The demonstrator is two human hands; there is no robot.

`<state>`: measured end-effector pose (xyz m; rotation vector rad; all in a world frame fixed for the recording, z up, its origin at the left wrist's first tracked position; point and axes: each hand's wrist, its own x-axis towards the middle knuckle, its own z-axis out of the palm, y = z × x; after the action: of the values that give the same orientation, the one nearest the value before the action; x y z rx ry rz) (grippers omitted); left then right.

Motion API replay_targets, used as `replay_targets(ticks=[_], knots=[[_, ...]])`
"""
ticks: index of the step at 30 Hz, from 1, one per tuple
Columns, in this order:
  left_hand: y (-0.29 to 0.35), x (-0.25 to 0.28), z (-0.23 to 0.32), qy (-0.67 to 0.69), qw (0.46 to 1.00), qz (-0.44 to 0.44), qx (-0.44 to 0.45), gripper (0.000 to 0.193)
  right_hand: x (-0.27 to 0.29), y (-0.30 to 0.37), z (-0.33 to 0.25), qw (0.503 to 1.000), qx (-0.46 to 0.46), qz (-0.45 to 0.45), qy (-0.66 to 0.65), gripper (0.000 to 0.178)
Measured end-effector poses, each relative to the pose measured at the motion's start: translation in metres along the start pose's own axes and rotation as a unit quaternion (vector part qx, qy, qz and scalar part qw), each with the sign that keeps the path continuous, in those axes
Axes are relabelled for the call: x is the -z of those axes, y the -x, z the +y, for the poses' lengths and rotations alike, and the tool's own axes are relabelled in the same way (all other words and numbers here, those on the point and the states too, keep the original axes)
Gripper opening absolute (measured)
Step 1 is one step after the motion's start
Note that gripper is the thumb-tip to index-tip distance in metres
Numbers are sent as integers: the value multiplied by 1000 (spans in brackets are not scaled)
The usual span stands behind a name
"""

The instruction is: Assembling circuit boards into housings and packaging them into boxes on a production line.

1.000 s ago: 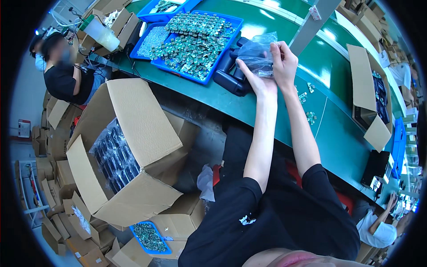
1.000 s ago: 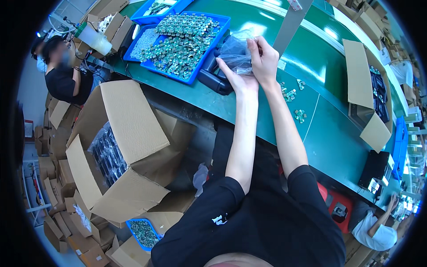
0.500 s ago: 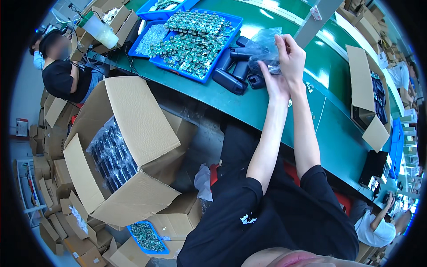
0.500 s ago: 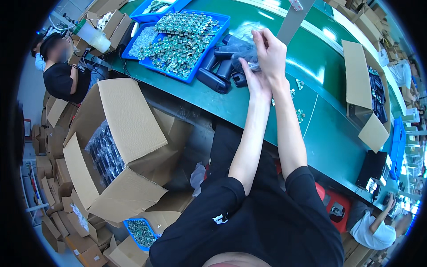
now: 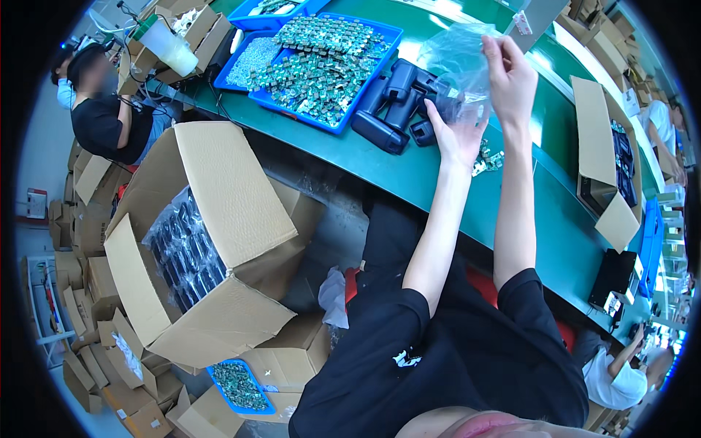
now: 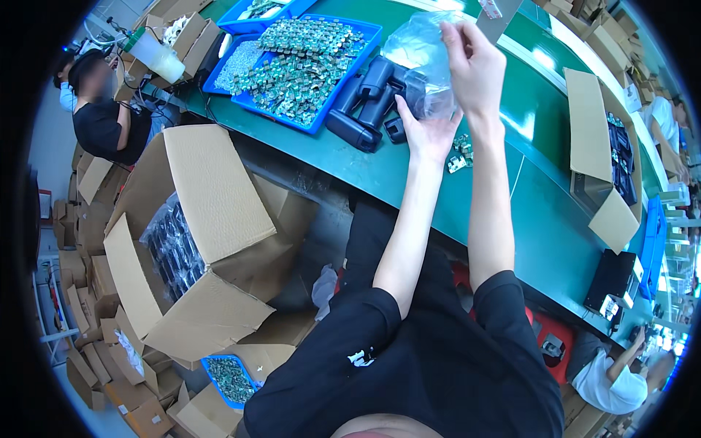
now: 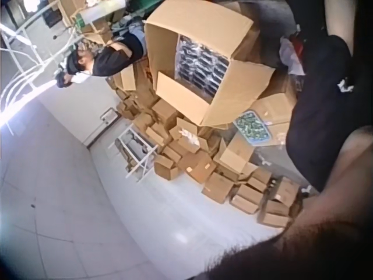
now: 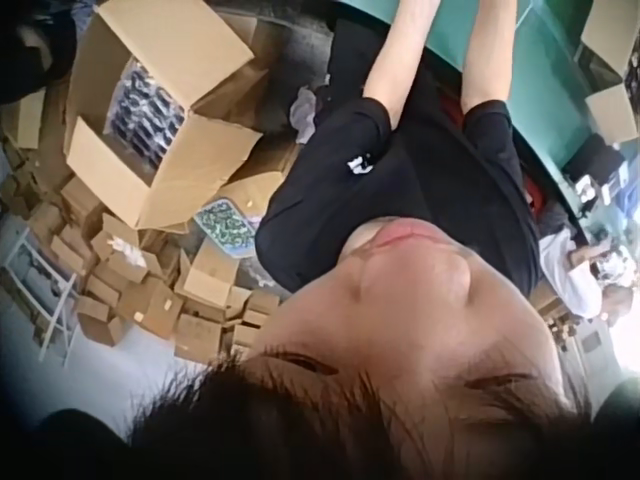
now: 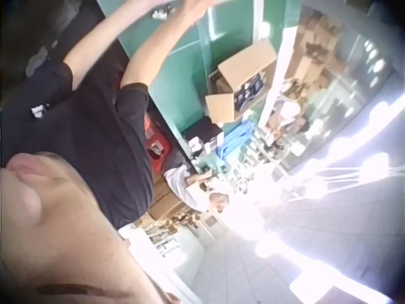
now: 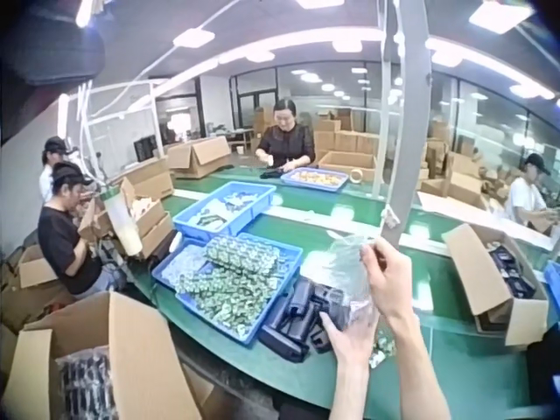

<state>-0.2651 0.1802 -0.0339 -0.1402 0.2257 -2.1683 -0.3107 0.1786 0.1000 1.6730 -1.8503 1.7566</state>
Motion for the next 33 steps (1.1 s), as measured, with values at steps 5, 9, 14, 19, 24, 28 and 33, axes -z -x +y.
replay_targets(ticks=[5, 9, 14, 19, 24, 28, 33], knots=[[2, -3, -3, 14, 999, 36, -4, 87, 9, -7, -4, 998, 53, 43, -7, 27], [5, -3, -6, 37, 997, 36, 57, 96, 16, -12, -9, 996, 77, 54, 2, 26], [-16, -2, -15, 65, 989, 74, 113, 104, 31, -20, -24, 990, 108, 91, -15, 25], [-15, 4, -20, 49, 991, 63, 105, 105, 50, -15, -27, 992, 97, 61, -50, 25], [64, -59, -17, -116, 991, -57, 29, 92, 46, 12, -39, 994, 42, 51, -87, 25], [136, -65, 33, -161, 983, -48, -75, 72, 8, 110, -74, 951, 65, -294, -63, 14], [287, 8, 88, -267, 932, 131, -209, 50, 5, 212, -97, 774, 43, -616, -136, 17]])
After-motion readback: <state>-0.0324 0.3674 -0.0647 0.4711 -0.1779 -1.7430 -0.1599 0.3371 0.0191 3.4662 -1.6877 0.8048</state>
